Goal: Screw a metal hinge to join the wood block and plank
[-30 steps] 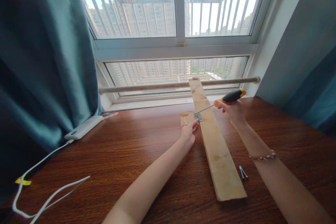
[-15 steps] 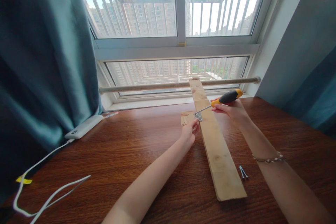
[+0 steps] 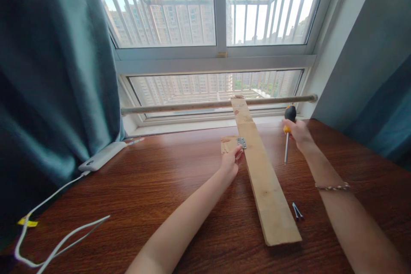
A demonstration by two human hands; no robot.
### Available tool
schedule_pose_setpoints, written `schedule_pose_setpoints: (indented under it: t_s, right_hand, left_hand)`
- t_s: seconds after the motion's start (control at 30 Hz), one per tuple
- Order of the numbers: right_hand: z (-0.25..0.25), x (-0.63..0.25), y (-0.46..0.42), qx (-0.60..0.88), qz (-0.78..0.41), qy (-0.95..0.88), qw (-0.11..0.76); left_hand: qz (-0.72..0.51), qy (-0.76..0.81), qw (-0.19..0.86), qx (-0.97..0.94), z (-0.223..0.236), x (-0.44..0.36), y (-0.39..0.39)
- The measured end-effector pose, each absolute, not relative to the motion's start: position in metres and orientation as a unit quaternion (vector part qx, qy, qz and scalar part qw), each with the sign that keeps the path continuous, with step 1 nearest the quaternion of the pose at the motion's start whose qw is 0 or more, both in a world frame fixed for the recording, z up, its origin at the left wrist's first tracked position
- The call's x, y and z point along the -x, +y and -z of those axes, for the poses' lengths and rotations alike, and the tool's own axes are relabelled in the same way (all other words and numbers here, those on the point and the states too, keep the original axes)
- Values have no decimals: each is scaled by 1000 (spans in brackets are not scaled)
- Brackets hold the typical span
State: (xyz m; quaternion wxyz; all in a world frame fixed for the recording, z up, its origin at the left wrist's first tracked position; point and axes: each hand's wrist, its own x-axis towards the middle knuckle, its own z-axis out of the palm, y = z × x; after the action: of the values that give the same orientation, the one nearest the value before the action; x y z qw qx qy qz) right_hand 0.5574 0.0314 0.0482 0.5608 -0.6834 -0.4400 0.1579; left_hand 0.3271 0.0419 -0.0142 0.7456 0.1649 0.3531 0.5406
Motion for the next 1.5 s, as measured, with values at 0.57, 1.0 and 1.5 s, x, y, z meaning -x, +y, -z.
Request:
schedule_pose_setpoints:
  t_s: [0.57, 1.0, 1.5]
  right_hand:
    - [25, -578, 41, 791, -16, -604, 93]
    - [21, -575, 37, 797, -17, -602, 45]
    - [10, -513, -138, 774, -150, -616, 10]
  left_hand:
    - [-533, 343, 760, -143, 11, -324, 42]
    - [-520, 335, 772, -147, 12, -323, 42]
    - [-519, 328, 774, -152, 16, -323, 46]
